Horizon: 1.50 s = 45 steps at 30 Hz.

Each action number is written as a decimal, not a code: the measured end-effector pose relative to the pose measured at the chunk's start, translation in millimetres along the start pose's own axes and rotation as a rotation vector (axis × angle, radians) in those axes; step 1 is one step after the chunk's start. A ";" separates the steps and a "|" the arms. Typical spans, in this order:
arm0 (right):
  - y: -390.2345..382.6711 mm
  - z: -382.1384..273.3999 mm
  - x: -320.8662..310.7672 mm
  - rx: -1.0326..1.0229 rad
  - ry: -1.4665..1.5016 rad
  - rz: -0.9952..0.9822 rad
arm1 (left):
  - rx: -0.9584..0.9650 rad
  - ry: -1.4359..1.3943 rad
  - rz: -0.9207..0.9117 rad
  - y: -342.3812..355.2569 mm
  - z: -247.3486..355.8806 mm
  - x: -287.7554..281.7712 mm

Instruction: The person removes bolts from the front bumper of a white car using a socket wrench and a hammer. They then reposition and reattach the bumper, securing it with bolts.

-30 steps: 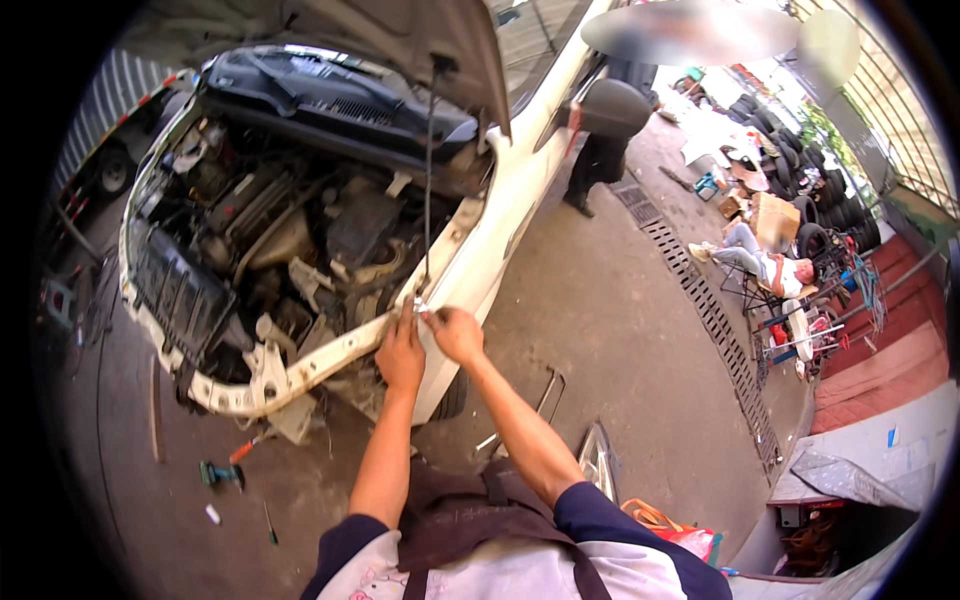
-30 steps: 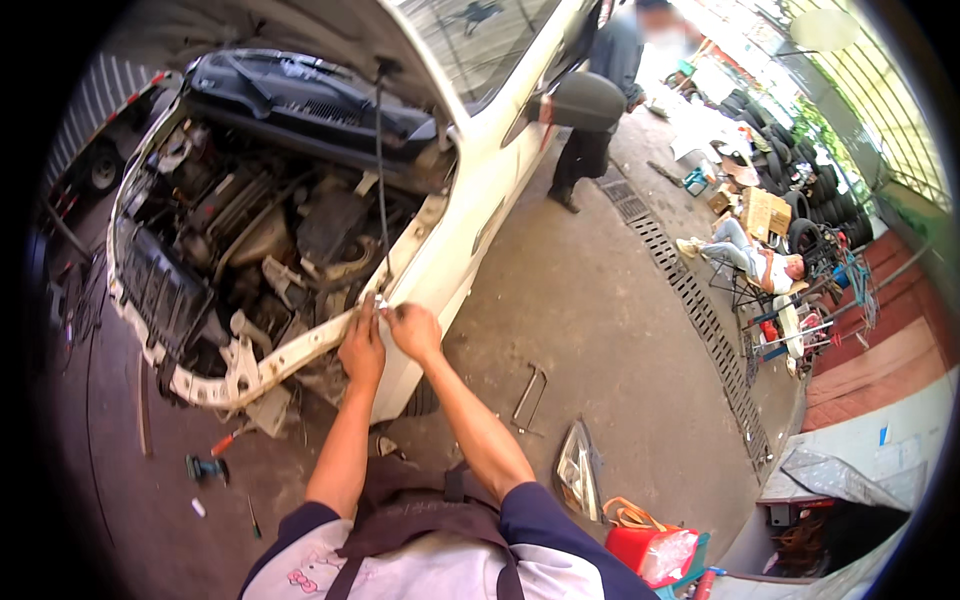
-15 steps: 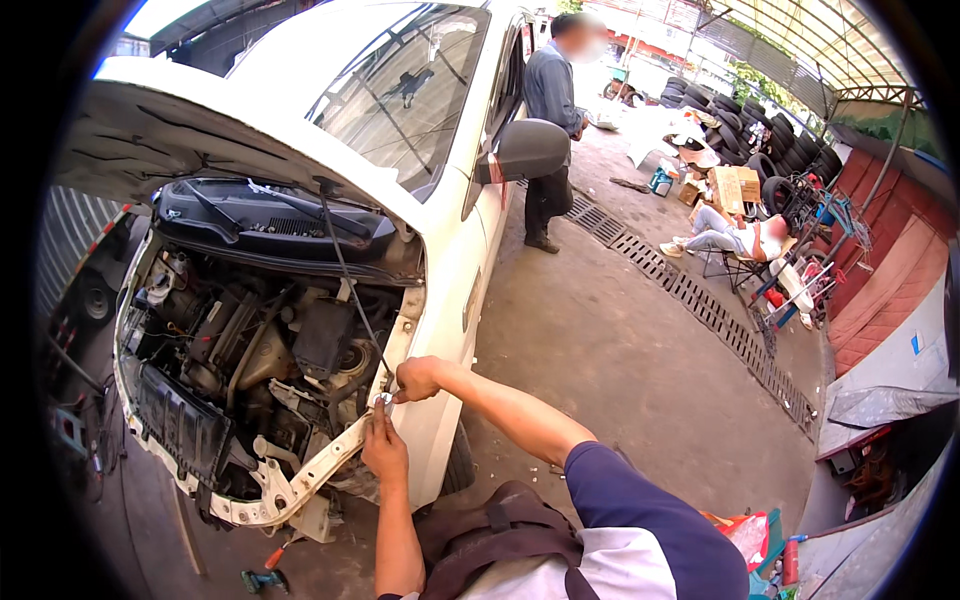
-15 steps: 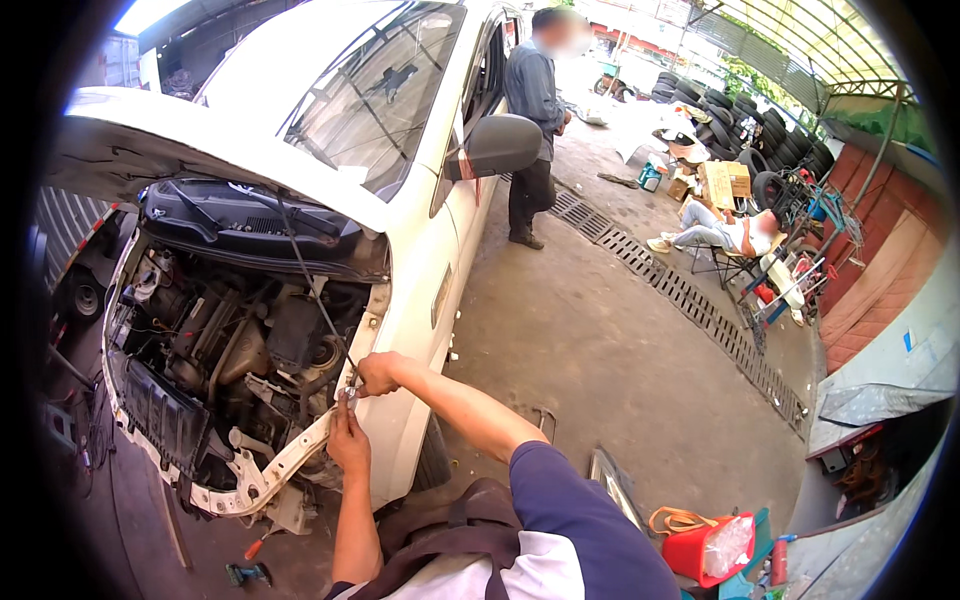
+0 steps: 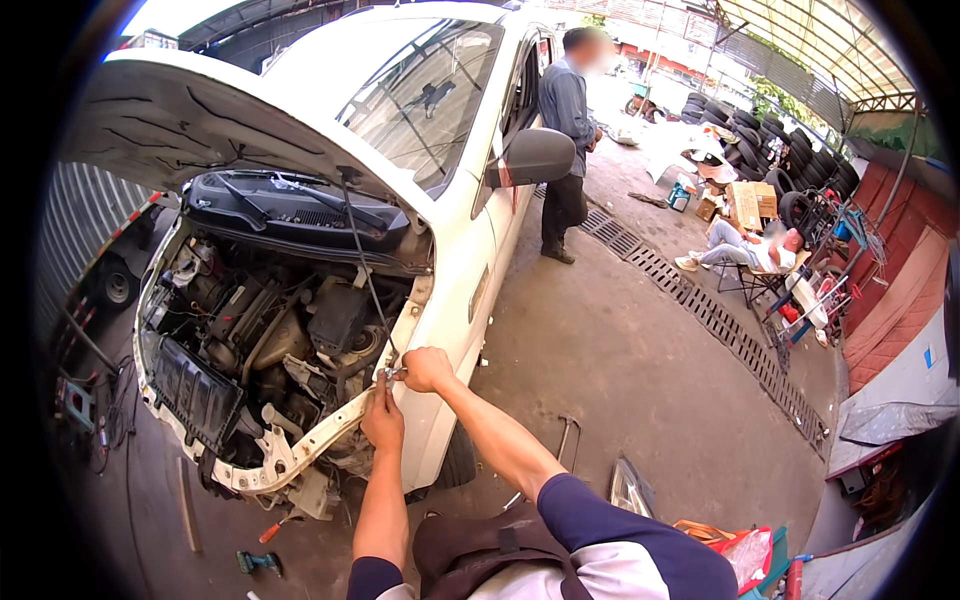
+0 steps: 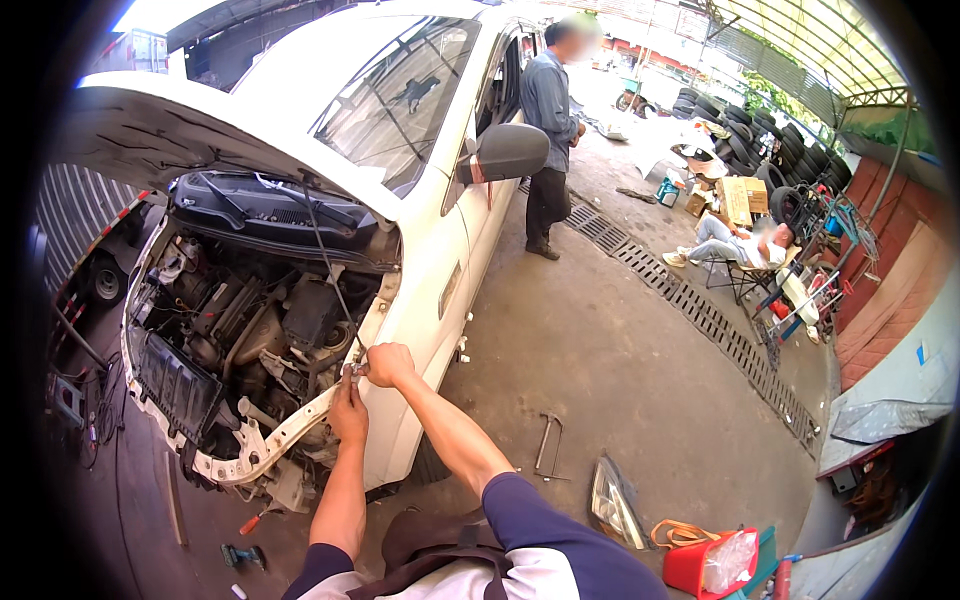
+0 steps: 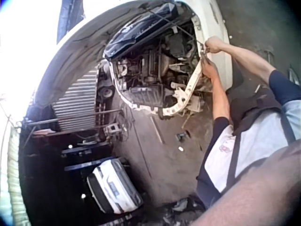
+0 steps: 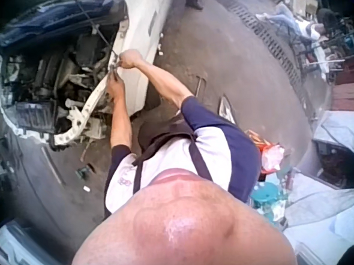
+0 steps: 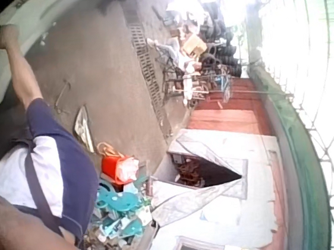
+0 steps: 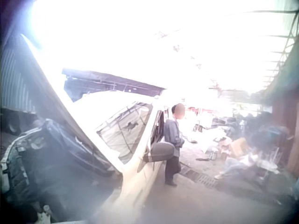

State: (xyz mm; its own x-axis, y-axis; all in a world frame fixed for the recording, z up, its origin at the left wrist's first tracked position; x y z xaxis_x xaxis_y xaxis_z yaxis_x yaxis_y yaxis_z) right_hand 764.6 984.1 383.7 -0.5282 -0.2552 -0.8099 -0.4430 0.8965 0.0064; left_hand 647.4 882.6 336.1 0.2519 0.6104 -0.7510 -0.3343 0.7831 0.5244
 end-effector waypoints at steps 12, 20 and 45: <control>-15.6 -1.4 9.3 0.039 0.093 0.094 | -0.024 0.002 0.030 -6.3 -7.8 -8.5; 25.2 18.6 3.4 0.034 0.237 -0.264 | -0.050 0.015 0.027 -2.1 -6.8 -4.7; 35.3 -0.5 1.2 -0.392 0.125 -0.347 | -0.245 -0.006 -0.297 6.1 -0.3 -6.1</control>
State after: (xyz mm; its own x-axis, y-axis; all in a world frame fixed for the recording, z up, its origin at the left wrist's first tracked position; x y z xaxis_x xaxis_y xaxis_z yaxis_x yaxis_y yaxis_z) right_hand 748.0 1015.2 383.2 -0.3738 -0.5753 -0.7275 -0.8318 0.5550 -0.0115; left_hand 643.5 883.6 343.7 0.3754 0.3622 -0.8531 -0.4532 0.8747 0.1719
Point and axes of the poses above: each hand's wrist, its own y-axis towards the middle knuckle, its own x-axis out of the palm, z = x × y, the point moved 8 cm from there along y, towards the middle knuckle, and after that the axes turned 15 degrees about y, right-handed, at the moved point
